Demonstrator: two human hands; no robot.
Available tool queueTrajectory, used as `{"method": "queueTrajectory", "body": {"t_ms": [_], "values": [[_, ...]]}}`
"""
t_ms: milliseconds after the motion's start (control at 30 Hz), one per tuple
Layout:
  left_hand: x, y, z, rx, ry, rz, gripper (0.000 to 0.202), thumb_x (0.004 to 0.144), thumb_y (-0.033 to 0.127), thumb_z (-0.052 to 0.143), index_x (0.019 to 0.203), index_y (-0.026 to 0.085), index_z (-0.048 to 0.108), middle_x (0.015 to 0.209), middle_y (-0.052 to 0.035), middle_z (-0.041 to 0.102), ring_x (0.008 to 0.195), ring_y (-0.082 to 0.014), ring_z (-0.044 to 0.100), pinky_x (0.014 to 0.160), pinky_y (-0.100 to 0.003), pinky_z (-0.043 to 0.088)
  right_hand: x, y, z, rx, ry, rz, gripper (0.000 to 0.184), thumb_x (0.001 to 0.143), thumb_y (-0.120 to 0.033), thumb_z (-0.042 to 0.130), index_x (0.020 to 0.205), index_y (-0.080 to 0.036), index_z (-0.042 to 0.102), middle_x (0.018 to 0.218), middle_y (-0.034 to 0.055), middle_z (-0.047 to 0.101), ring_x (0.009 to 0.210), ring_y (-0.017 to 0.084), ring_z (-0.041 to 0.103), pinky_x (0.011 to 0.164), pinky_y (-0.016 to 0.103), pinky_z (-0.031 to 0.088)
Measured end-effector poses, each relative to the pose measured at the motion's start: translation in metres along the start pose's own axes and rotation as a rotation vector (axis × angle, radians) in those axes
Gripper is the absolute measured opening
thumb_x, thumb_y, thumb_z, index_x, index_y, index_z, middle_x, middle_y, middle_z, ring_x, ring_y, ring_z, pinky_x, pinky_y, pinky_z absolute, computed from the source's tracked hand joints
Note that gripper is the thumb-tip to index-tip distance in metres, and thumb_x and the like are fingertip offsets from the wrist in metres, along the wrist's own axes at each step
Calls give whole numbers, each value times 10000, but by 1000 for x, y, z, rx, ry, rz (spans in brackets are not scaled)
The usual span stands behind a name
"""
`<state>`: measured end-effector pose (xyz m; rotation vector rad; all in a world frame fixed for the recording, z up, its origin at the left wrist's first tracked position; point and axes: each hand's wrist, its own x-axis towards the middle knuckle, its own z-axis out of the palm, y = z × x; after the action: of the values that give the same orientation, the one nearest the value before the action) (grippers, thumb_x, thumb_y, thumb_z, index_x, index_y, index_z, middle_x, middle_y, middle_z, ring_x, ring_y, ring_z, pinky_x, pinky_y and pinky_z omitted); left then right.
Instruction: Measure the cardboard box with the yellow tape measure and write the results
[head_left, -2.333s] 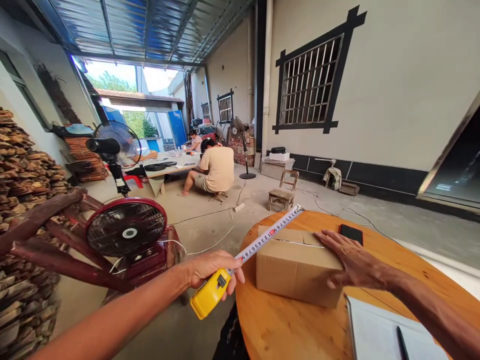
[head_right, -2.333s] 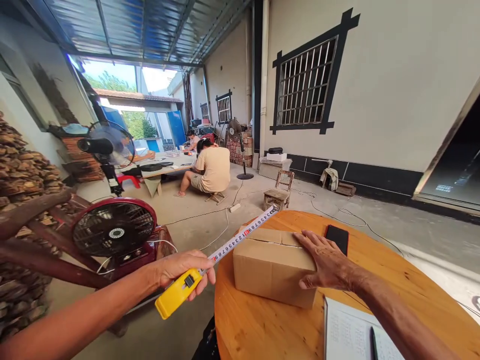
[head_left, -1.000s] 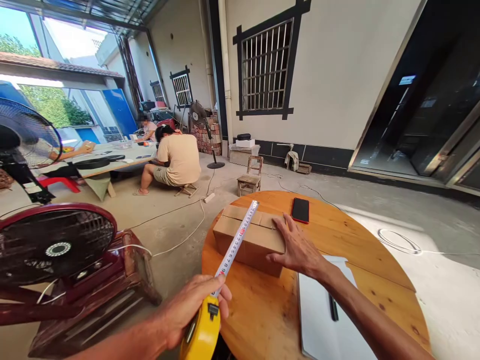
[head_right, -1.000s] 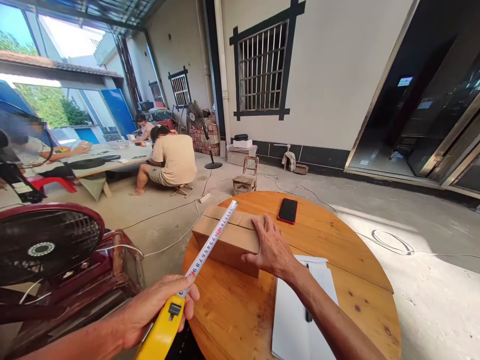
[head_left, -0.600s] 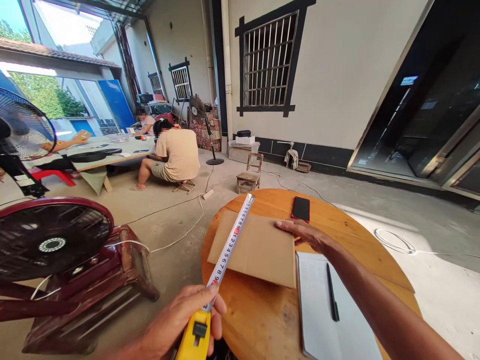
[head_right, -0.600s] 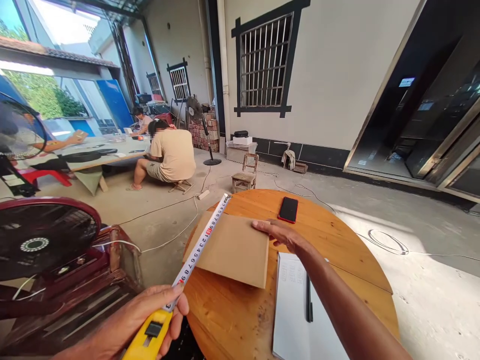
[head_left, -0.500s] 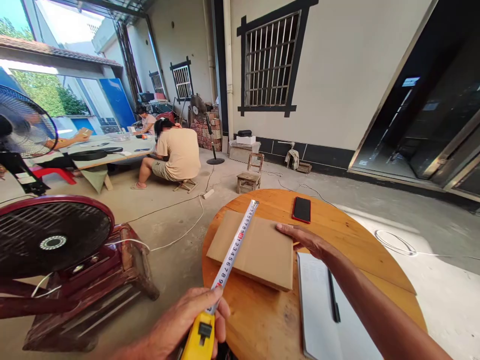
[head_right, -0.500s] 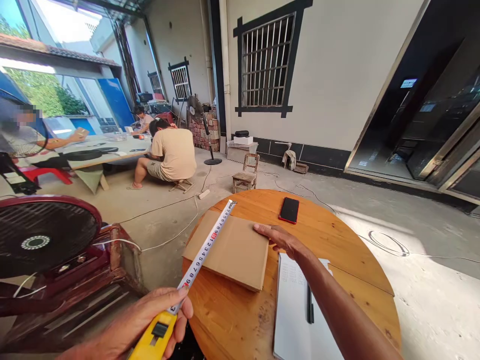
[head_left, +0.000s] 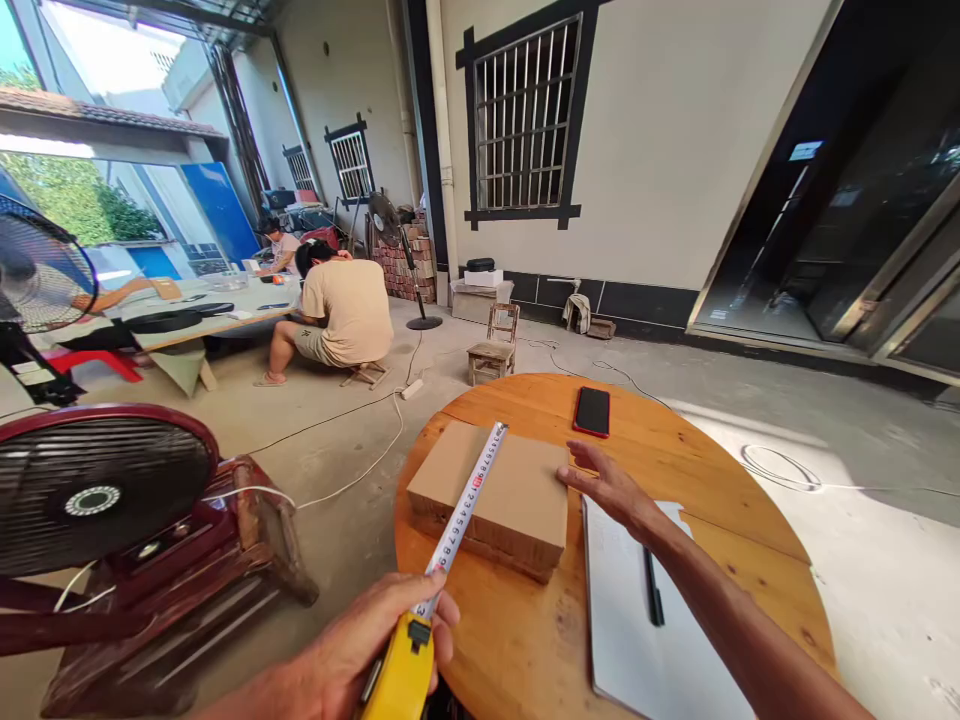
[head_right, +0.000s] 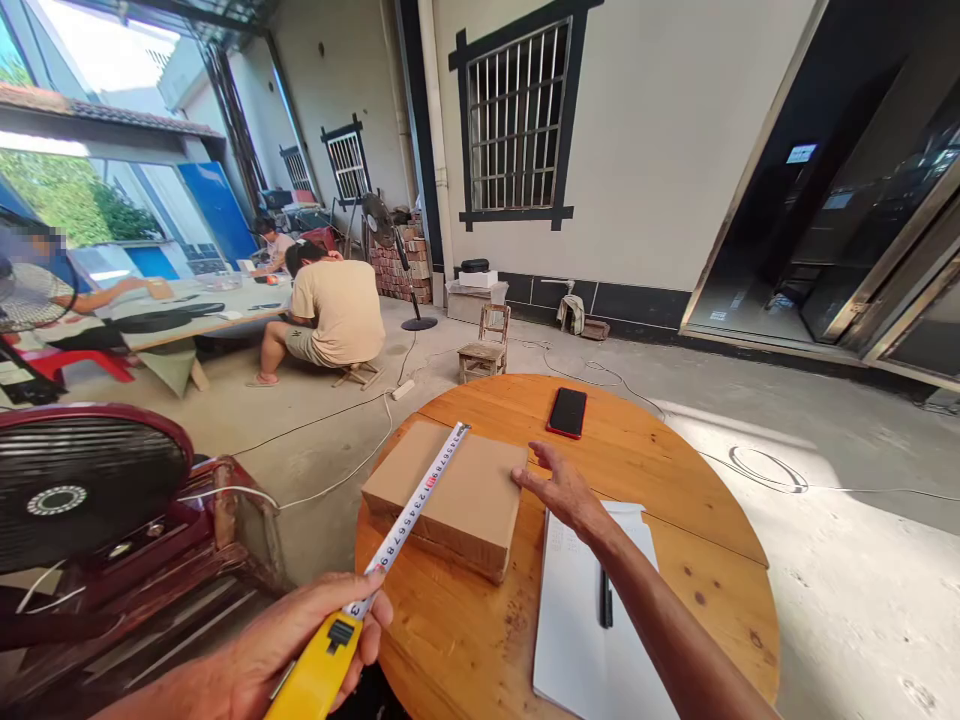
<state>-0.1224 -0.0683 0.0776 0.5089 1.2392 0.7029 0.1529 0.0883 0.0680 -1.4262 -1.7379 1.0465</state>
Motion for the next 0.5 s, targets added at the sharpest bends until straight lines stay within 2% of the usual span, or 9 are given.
{"method": "queueTrajectory", "body": {"t_ms": [233, 500], "values": [[-3, 3, 4, 17, 44, -48, 376, 741, 495, 584, 701, 126, 646, 542, -40, 620, 418, -114, 538, 434, -201, 391, 4, 0, 10, 27, -14, -10, 666, 746, -479, 618, 1311, -173, 448, 1259, 134, 561, 1193, 280, 507, 973, 449, 417], [-9, 17, 8, 60, 50, -96, 378, 755, 488, 566, 688, 126, 654, 540, -52, 631, 401, -116, 533, 406, -202, 390, 7, 11, 12, 65, -26, -63, 670, 766, -471, 597, 1329, -155, 418, 1231, 125, 582, 1165, 280, 529, 966, 444, 424]]}}
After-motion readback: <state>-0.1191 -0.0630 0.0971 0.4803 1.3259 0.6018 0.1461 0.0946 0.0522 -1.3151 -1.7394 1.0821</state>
